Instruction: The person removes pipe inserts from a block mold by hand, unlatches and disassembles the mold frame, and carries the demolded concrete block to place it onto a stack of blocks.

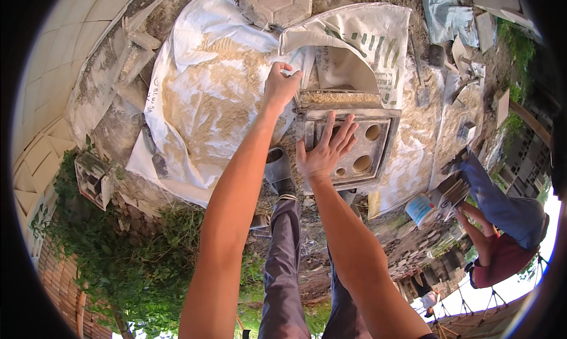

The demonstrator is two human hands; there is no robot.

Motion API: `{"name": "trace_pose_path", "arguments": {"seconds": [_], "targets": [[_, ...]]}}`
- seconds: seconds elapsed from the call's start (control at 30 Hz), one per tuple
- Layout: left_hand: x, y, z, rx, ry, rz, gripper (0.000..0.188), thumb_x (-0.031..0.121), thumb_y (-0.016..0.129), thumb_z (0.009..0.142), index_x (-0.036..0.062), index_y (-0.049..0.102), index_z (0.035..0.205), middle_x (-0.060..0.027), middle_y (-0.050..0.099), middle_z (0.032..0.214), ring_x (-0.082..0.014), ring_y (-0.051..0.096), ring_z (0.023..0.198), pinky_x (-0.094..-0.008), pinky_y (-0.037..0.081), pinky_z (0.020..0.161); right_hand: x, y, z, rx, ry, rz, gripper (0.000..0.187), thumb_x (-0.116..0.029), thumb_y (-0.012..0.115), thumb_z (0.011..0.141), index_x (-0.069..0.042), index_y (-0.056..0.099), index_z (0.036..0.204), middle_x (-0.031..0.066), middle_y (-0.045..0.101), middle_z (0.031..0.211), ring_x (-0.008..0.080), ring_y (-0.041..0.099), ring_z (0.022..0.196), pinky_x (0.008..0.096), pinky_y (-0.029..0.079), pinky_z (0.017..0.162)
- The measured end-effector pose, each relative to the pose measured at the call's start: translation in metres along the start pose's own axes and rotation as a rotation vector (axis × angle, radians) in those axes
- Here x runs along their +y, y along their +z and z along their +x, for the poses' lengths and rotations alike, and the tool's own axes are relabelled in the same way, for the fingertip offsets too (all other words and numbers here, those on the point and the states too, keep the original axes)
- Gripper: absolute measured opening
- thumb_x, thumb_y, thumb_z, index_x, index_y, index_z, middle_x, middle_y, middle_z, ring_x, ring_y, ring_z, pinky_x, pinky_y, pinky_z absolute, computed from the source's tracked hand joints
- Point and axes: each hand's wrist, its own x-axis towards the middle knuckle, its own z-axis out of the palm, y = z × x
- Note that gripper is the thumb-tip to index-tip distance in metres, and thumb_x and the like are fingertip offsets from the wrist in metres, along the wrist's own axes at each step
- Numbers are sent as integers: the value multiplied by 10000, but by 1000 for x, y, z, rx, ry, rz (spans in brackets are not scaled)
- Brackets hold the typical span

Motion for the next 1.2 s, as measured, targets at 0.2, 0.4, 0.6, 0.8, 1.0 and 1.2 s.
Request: {"name": "trace_pose_path", "arguments": {"seconds": [0.2,0.4,0.6,0.8,1.0,1.2], "targets": [[-19,-33,-8,-519,-122,-742,302,197,655,859,48,572,1108,-36,630,950,-127,591,861,-275,460,718,4,-3,4,-15,11,-2,1013,-375,693,619,-153,197,1473,244,44,1514,436,-4,1396,583,7,1100],[-16,-26,-4,-155,183,-84,171,120,666,824,38,603,960,-48,632,759,-182,617,715,-312,455,642,-1,-2,1,-6,3,15,1013,-367,695,613,-153,202,1471,244,42,1515,437,-5,1396,581,4,1101],[-9,-7,-17,386,141,265,136,109,644,759,38,537,802,-115,565,587,-224,592,578,-386,443,601,2,-1,2,4,0,8,1001,-359,688,611,-154,213,1468,242,44,1515,438,-4,1396,578,4,1102],[-12,-23,-9,-149,-171,-348,180,162,575,848,58,584,995,-100,643,942,-228,626,877,-358,475,727,1,-2,2,5,0,37,985,-363,683,617,-152,230,1466,239,45,1517,438,-4,1396,581,6,1099],[-50,-50,-20,-407,-94,-853,284,274,635,883,31,569,1014,-67,623,979,-174,615,945,-305,492,814,0,-2,2,-12,5,38,986,-362,681,616,-145,231,1466,235,45,1519,439,-6,1396,581,11,1099],[-56,-35,-48,108,19,-138,298,268,677,853,5,557,924,-51,592,734,-109,571,580,-269,483,466,6,-2,3,0,0,5,999,-366,694,613,-144,225,1467,238,37,1518,439,-6,1395,584,11,1099]]}}
